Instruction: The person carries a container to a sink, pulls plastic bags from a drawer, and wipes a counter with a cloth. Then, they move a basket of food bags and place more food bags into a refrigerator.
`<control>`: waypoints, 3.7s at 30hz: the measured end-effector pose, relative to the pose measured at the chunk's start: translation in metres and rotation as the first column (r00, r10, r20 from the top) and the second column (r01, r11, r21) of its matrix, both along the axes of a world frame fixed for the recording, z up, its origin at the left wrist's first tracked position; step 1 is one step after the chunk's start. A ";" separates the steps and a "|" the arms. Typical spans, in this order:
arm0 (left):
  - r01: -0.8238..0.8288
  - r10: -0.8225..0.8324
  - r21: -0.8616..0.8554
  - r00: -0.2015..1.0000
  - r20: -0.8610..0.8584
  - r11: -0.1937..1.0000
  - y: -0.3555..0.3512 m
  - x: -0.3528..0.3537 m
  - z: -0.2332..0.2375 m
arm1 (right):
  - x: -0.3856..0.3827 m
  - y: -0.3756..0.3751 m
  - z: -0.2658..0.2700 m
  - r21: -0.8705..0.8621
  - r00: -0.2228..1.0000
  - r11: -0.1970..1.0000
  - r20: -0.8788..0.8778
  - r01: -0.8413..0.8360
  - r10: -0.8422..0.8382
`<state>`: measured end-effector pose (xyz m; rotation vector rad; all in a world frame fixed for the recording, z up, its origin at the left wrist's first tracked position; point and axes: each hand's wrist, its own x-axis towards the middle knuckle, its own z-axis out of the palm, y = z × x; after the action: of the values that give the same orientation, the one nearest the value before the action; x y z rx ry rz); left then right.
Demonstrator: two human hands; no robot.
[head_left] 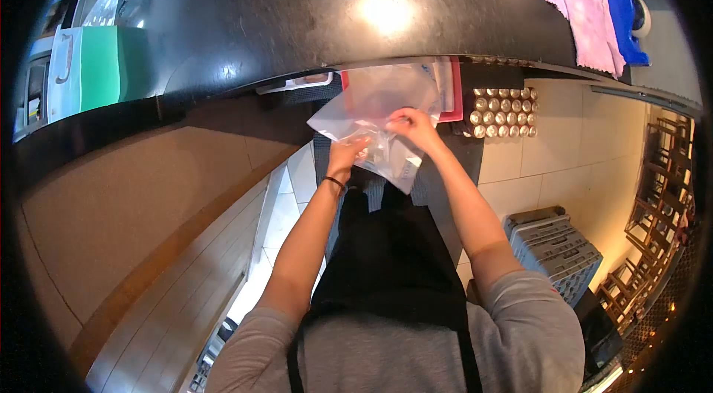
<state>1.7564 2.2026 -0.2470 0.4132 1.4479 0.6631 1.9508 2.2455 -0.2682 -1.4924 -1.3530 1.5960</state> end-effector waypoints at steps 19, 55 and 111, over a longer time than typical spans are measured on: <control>0.997 -0.234 0.039 0.055 -0.971 0.071 0.083 0.094 -0.129 | 0.070 -0.025 0.025 0.577 0.820 0.762 0.259 0.293 -0.511; 0.609 -0.480 -0.032 0.590 -0.649 0.792 -0.127 -0.080 0.099 | -0.019 0.092 0.088 -0.691 0.052 0.588 -0.629 0.421 -0.776; 0.615 -0.428 -0.028 0.514 -0.743 0.788 -0.128 -0.109 0.145 | -0.025 0.061 0.005 -0.714 0.213 0.530 -0.491 0.458 -0.845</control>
<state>1.6472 2.0744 -0.1021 1.3907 1.8428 0.1385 1.9255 2.3063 -0.2628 -1.0004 0.2786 1.5981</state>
